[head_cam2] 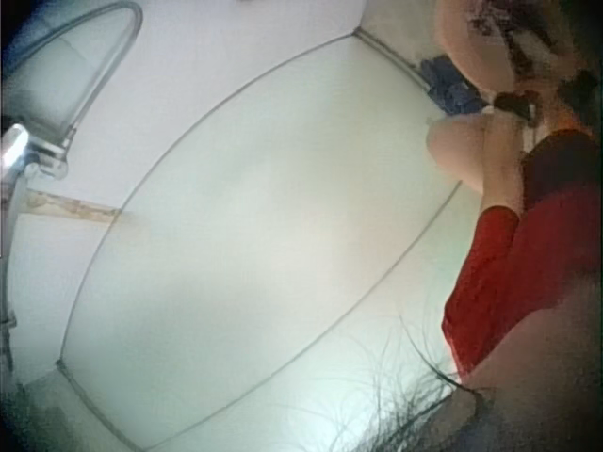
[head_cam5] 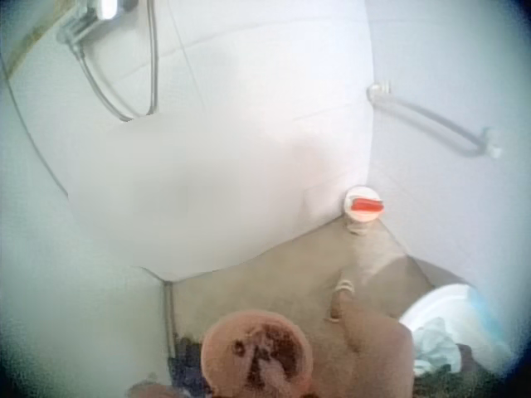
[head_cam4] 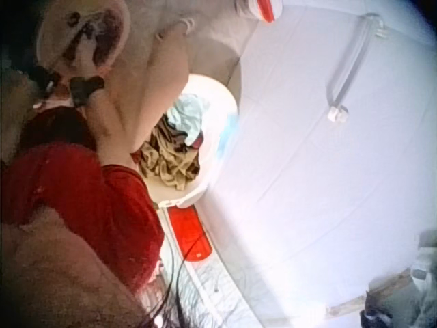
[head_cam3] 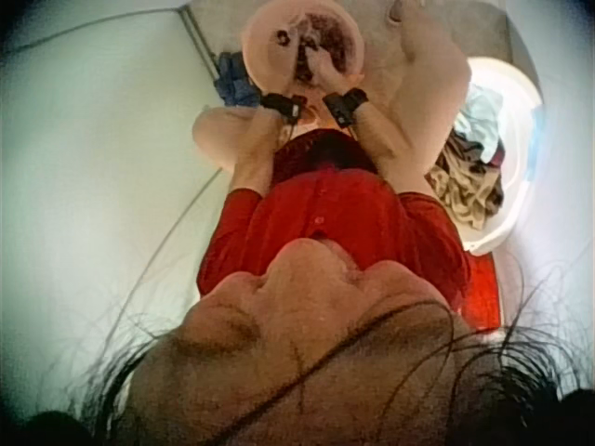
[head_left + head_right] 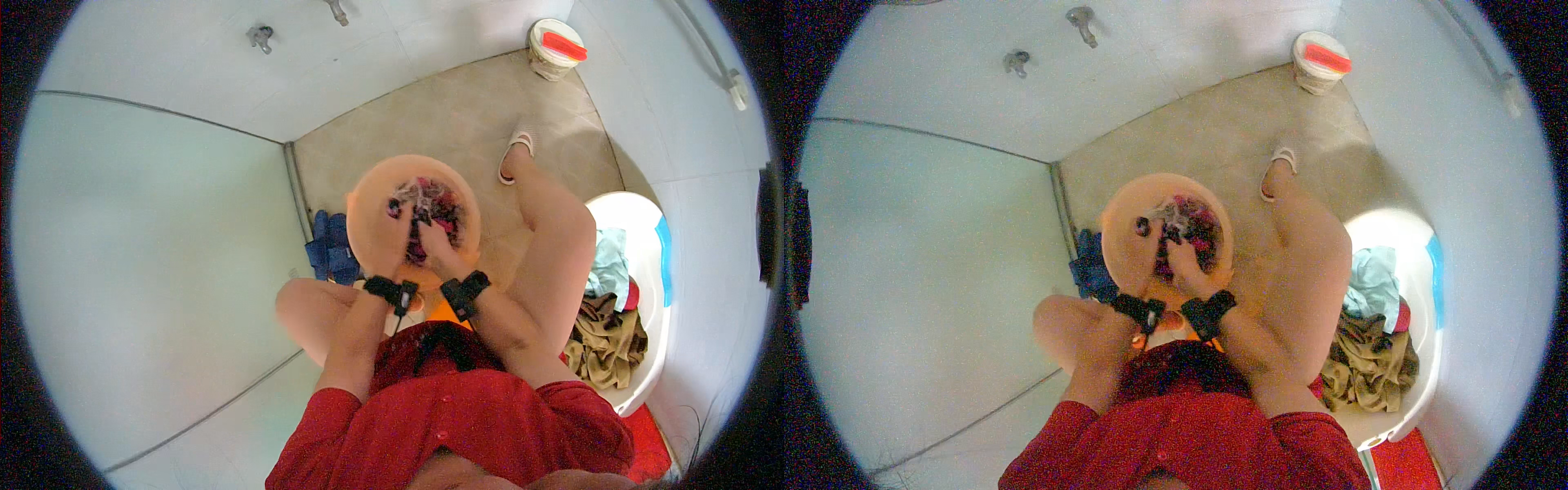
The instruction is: The person hand-washes several pieces of clothing in a small orange basin filled with soapy water. They scrub and rinse a yellow striped cloth, a dark patterned cloth, and a pink cloth, then place each item into a larger white basin containing other clothes.
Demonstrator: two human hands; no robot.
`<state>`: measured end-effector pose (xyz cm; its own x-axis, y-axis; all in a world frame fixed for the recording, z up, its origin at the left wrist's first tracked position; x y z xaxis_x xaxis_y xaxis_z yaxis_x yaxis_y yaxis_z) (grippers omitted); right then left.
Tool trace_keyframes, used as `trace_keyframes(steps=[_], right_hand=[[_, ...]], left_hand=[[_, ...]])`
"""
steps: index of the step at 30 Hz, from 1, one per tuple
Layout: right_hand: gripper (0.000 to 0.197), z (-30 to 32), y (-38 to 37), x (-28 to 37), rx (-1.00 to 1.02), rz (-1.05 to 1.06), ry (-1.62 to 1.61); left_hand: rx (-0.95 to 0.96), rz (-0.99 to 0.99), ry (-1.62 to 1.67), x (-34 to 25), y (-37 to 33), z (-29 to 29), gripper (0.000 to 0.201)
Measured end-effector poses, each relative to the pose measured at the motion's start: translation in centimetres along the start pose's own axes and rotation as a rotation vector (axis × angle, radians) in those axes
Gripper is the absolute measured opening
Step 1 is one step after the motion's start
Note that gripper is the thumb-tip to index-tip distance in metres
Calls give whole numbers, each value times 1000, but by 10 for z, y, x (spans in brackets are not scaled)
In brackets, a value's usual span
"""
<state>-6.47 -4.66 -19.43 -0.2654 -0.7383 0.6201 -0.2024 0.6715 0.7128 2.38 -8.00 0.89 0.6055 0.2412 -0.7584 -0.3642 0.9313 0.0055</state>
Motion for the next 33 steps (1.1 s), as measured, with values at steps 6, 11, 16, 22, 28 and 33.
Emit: trace_keyframes(steps=[6,11,16,22,28,33], right_hand=[[33,-6,4,15,332,-25,-339],[37,-33,7,5,267,331,910],[46,-9,29,20,262,-72,-327],[42,-6,37,25,11,-153,-257],[33,-10,17,-1,76,-107,-228],[31,11,-16,11,66,84,-86]], left_hand=[[257,138,74,26,43,-51,36],[-43,31,-64,33,-1,-15,32],[3,71,147,13,46,-20,28],[-49,53,70,3,31,-18,26],[-112,124,-27,3,22,6,30],[-91,-20,18,-6,61,-22,29]])
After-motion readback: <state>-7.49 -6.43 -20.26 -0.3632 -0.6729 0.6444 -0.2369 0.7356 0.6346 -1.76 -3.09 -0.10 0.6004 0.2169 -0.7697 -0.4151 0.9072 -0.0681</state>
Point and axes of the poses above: each hand's wrist, its own y-axis away from the middle knuckle, its own z-axis out of the back of the hand, x = y × z, the point moved 8 cm from there along -y, towards the middle knuckle
